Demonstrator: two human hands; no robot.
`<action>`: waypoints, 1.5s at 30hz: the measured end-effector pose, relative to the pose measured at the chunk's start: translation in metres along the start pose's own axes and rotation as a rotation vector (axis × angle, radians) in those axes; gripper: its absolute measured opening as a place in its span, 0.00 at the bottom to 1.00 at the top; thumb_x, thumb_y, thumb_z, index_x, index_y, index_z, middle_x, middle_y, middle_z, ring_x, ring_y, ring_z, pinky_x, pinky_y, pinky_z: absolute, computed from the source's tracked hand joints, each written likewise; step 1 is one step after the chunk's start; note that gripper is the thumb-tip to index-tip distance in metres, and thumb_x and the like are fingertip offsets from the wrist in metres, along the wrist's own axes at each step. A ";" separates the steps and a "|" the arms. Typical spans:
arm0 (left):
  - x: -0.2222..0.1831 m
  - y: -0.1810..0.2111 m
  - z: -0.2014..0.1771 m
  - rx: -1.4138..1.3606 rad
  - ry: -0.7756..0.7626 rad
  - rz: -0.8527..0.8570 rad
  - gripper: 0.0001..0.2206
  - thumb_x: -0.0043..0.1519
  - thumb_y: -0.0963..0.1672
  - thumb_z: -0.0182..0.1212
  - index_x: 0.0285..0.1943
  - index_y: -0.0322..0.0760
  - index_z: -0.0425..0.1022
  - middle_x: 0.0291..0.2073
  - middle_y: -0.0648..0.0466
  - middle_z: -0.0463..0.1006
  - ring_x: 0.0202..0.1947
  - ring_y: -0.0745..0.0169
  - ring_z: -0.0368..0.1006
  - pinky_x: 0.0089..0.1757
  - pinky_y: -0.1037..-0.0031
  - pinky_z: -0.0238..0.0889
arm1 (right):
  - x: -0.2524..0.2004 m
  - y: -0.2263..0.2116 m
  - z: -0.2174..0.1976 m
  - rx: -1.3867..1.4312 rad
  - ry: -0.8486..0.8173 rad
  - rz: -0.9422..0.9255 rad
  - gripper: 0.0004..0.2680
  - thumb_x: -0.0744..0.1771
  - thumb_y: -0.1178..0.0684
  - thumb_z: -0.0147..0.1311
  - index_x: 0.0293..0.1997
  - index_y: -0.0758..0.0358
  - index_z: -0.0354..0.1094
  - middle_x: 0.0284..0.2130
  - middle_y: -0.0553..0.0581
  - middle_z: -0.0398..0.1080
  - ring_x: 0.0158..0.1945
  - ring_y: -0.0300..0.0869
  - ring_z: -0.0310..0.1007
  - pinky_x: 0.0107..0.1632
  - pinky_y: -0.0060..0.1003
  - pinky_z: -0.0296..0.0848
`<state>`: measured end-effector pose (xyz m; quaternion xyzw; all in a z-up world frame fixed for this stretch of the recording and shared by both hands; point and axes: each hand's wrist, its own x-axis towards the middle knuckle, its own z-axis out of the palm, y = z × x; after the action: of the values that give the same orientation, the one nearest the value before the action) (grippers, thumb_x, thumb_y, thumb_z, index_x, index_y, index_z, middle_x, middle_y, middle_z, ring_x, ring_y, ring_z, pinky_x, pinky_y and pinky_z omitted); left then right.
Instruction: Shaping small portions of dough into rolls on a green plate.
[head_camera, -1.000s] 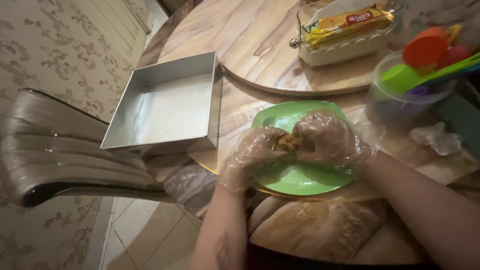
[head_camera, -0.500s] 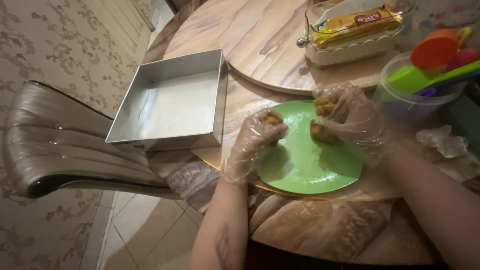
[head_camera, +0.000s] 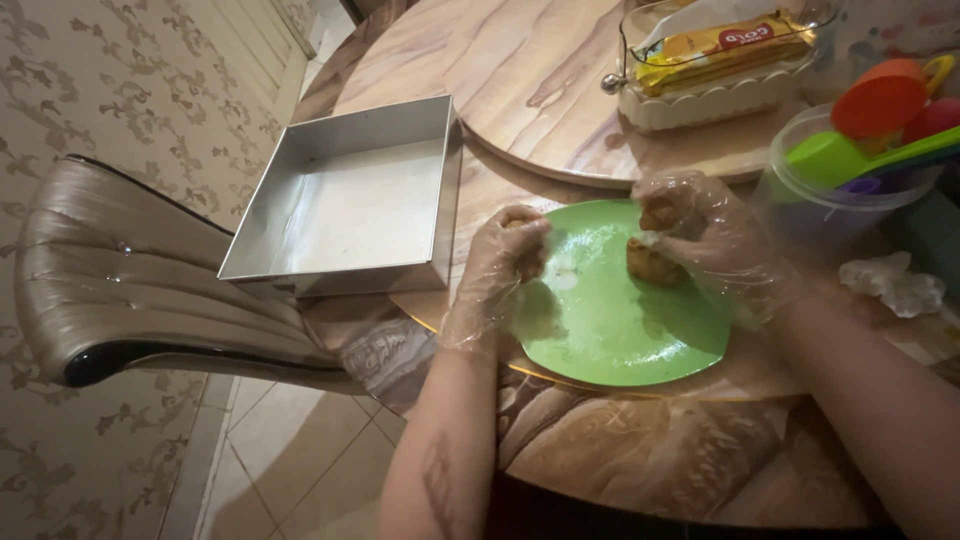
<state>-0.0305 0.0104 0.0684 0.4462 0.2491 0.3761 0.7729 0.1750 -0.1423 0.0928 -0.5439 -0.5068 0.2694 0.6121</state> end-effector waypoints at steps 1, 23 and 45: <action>0.003 0.000 -0.002 0.028 0.037 -0.015 0.12 0.55 0.39 0.71 0.44 0.34 0.73 0.16 0.52 0.69 0.12 0.65 0.67 0.13 0.82 0.57 | 0.003 0.002 -0.001 -0.045 -0.011 0.001 0.16 0.60 0.72 0.58 0.53 0.71 0.69 0.32 0.71 0.75 0.33 0.50 0.77 0.33 0.39 0.76; 0.040 -0.002 -0.016 0.369 0.153 0.142 0.23 0.68 0.51 0.56 0.18 0.46 0.62 0.05 0.57 0.62 0.06 0.69 0.61 0.14 0.84 0.52 | -0.004 0.011 0.001 -0.855 -0.134 -0.019 0.10 0.64 0.55 0.63 0.21 0.59 0.68 0.20 0.48 0.70 0.27 0.37 0.67 0.44 0.26 0.71; 0.007 -0.004 -0.003 0.006 -0.124 -0.093 0.42 0.54 0.69 0.33 0.58 0.42 0.74 0.63 0.35 0.70 0.70 0.35 0.57 0.65 0.42 0.42 | -0.026 -0.070 0.051 0.141 0.150 0.359 0.24 0.66 0.45 0.41 0.73 0.56 0.54 0.63 0.59 0.67 0.68 0.41 0.64 0.68 0.42 0.63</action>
<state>-0.0267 0.0160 0.0631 0.4590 0.2220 0.3108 0.8022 0.1042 -0.1634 0.1447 -0.5997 -0.3348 0.3679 0.6269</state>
